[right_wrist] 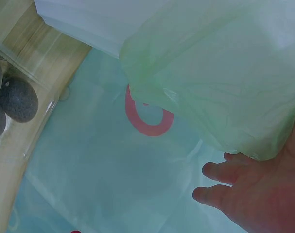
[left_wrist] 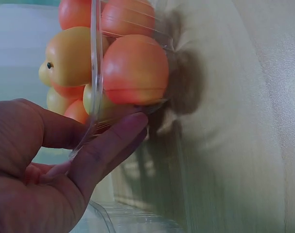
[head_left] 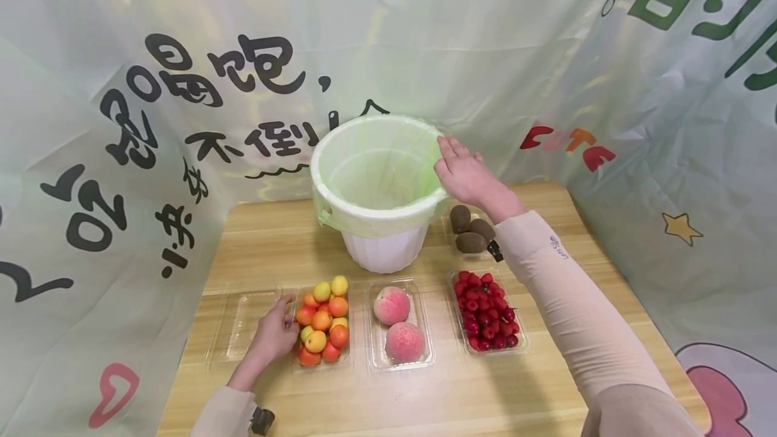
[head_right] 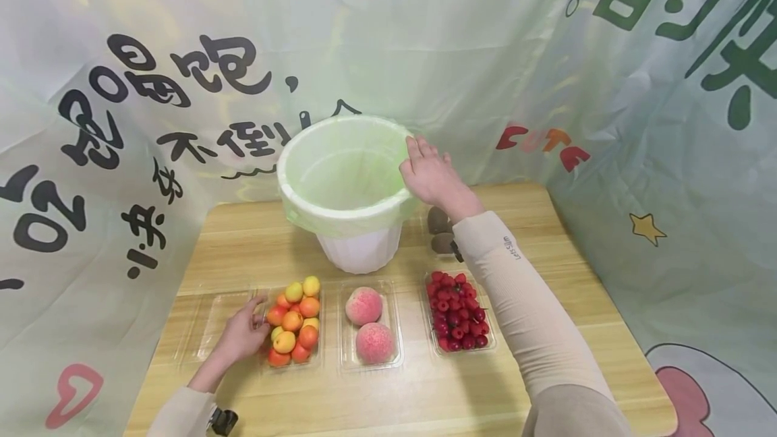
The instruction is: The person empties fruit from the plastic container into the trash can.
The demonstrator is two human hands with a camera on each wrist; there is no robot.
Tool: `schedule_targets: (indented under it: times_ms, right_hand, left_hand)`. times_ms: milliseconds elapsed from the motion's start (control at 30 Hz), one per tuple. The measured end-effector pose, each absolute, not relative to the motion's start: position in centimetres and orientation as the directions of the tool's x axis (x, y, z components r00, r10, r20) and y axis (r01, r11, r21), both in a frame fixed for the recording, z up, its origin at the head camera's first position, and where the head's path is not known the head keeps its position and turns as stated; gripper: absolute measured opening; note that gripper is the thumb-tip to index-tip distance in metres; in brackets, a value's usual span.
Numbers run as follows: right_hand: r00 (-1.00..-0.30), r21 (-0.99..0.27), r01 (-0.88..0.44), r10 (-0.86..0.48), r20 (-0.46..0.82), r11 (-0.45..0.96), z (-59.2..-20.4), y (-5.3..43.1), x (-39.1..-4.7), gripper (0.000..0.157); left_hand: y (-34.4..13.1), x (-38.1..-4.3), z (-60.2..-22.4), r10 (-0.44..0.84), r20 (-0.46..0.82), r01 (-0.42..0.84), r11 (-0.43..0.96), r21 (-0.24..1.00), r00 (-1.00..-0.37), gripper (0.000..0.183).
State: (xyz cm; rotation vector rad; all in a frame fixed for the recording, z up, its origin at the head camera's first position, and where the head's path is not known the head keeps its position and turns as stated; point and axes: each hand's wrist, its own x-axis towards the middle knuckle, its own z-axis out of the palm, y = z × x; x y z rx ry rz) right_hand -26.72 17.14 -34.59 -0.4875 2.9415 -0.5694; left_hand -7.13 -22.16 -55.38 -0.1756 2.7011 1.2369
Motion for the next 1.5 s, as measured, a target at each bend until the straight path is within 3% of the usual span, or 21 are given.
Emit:
schedule_targets:
  times_ms: [633,1000,1500]
  right_hand:
    - [-0.945,-0.387,-0.286,-0.326,-0.039,0.877,-34.7,17.3,-26.9,0.069]
    - [-0.942,-0.385,-0.289,-0.332,-0.049,0.877,-34.5,17.2,-26.8,0.070]
    - [-0.944,-0.387,-0.283,-0.326,-0.049,0.878,-34.5,17.2,-26.7,0.071]
  left_hand:
    - [-22.6,-7.5,-53.1,-0.062,-0.205,-0.203,0.576,0.792,-0.977,0.057]
    - [-24.4,-8.6,-50.0,-0.072,-0.226,-0.234,0.441,0.866,-0.971,0.058]
    - [-26.5,-10.4,-45.2,-0.071,-0.189,-0.200,0.477,0.856,-0.979,0.063]
